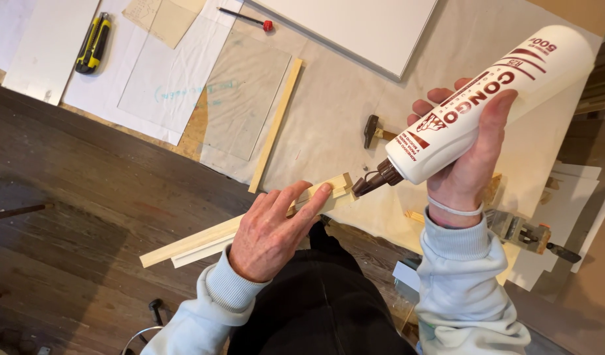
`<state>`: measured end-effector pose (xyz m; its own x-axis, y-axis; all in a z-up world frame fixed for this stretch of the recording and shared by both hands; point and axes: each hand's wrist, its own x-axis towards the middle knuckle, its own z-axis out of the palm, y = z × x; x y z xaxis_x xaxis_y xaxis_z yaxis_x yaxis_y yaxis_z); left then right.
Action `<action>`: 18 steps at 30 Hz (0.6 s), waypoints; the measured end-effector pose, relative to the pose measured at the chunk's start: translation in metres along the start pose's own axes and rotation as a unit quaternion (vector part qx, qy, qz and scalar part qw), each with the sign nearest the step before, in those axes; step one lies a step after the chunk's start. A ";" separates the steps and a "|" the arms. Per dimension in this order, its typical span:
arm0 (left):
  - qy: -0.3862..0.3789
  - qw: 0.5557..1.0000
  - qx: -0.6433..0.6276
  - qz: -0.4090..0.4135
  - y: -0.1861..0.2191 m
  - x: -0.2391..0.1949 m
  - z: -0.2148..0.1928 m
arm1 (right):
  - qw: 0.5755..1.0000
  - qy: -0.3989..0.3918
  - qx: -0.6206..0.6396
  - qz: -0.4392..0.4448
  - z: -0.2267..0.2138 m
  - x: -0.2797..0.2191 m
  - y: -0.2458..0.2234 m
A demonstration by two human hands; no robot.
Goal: The person clamps mitered wood frame strips in a corner vise on the workbench, hammers brads into the joint, then applies wood glue from a bottle to a strip end and fits the pieces together in the vise, tightening the clamp to hold the glued corner.
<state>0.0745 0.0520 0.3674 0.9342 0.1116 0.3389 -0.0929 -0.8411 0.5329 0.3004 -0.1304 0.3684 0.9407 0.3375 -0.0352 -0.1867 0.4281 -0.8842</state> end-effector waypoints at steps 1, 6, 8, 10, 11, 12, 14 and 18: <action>-0.001 1.000 -0.001 -0.001 0.001 0.000 0.000 | 1.000 0.001 0.000 0.001 -0.001 0.000 -0.001; -0.007 1.000 0.002 0.007 0.001 0.001 0.000 | 0.999 0.008 -0.031 -0.004 0.003 0.000 -0.007; -0.008 1.000 0.004 0.006 0.003 -0.001 0.000 | 0.999 0.010 -0.040 -0.006 0.002 -0.002 -0.008; -0.004 1.000 0.010 0.009 0.002 0.001 0.000 | 0.999 0.008 -0.046 -0.013 0.003 0.000 -0.008; -0.006 1.000 0.008 0.008 0.002 0.000 0.001 | 0.999 0.011 -0.044 -0.009 0.003 -0.001 -0.008; -0.007 1.000 0.006 0.006 0.002 0.000 0.002 | 0.999 0.014 -0.042 -0.005 0.002 -0.001 -0.008; -0.009 1.000 0.005 0.008 0.002 0.000 0.002 | 0.999 0.012 -0.048 -0.011 0.002 -0.001 -0.008; -0.010 1.000 0.013 0.017 0.002 0.000 0.001 | 0.998 0.010 -0.056 -0.012 0.001 0.000 -0.007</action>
